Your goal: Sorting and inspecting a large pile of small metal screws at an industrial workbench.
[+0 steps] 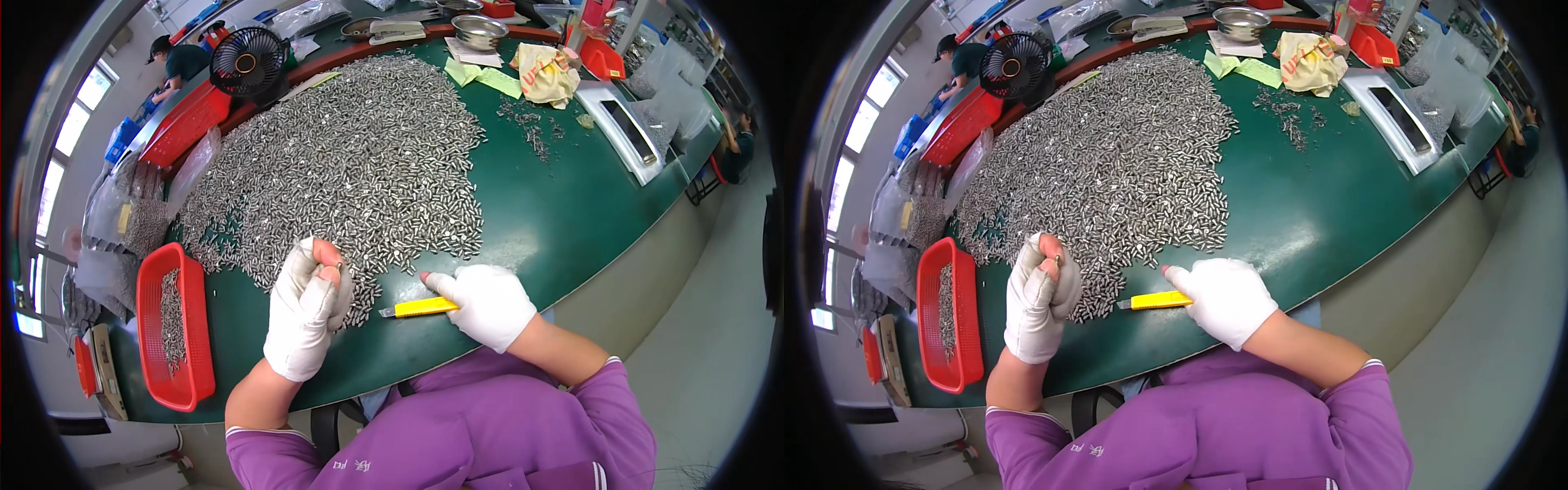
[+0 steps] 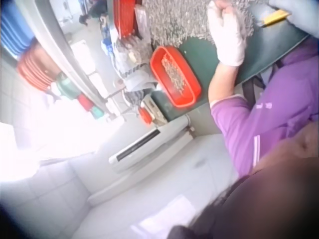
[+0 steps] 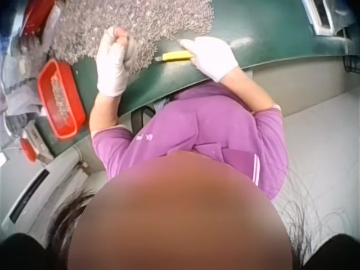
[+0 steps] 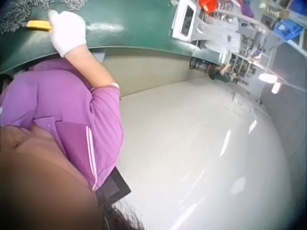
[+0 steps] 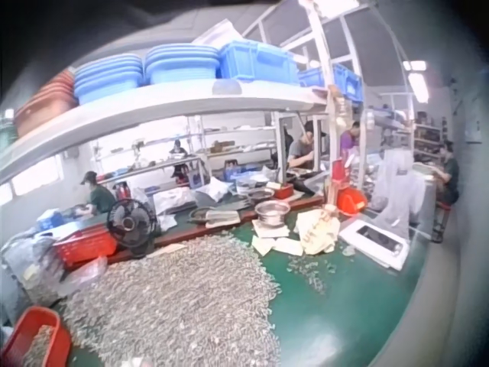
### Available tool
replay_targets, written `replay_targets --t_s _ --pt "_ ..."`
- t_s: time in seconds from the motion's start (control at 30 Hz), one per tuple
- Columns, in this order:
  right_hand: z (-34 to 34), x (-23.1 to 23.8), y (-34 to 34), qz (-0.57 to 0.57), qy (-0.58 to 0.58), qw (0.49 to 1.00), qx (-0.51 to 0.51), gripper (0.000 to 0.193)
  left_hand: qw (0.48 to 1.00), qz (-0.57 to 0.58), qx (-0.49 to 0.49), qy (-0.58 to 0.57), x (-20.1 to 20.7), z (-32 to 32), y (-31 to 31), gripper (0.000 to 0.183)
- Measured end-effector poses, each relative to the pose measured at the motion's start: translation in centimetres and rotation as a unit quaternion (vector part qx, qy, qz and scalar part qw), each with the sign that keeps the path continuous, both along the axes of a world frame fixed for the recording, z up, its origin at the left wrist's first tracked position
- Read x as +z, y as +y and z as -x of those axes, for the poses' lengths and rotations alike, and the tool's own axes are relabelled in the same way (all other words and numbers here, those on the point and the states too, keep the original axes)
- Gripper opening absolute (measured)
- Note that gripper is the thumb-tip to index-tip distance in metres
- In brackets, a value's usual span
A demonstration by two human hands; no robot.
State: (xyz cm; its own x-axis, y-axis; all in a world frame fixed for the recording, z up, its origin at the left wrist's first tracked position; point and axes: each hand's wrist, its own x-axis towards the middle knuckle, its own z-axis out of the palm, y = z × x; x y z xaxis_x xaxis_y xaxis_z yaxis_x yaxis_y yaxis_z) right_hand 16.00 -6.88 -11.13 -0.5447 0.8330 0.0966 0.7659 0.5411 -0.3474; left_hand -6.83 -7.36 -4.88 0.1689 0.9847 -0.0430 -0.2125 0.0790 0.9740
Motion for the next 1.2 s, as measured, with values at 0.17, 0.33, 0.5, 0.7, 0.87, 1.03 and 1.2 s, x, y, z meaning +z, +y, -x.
replay_targets --t_s 0.17,0.33,0.5,0.7,0.87,1.03,1.2 --pt "0.8 -0.1 -0.3 -0.015 0.027 0.995 0.098 0.040 1.000 0.011 0.011 -0.005 0.6 0.2 0.0 0.027" --pt "3.6 0.0 -0.7 -0.008 0.061 0.978 0.198 0.044 1.000 -0.001 0.022 -0.011 0.9 -0.3 -0.2 0.031" --pt "5.0 0.0 -0.7 0.010 0.053 0.976 0.211 0.045 1.000 0.007 -0.010 -0.013 1.0 0.4 -0.4 0.027" --pt "5.4 0.2 -0.7 0.036 0.036 0.978 0.200 0.043 1.000 0.017 -0.015 -0.012 1.1 0.5 -0.4 0.026" --pt "5.7 0.2 -0.7 0.056 0.037 0.979 0.193 0.039 1.000 0.018 -0.011 -0.002 0.9 0.3 -0.3 0.026" --pt "3.5 0.8 -1.4 0.041 0.011 0.985 0.168 0.036 1.000 -0.002 0.006 0.000 1.3 0.5 -0.5 0.026" --pt "0.3 -0.1 -1.7 -0.037 0.016 0.998 0.057 0.022 1.000 -0.010 0.007 -0.003 1.2 0.6 -0.2 0.026"
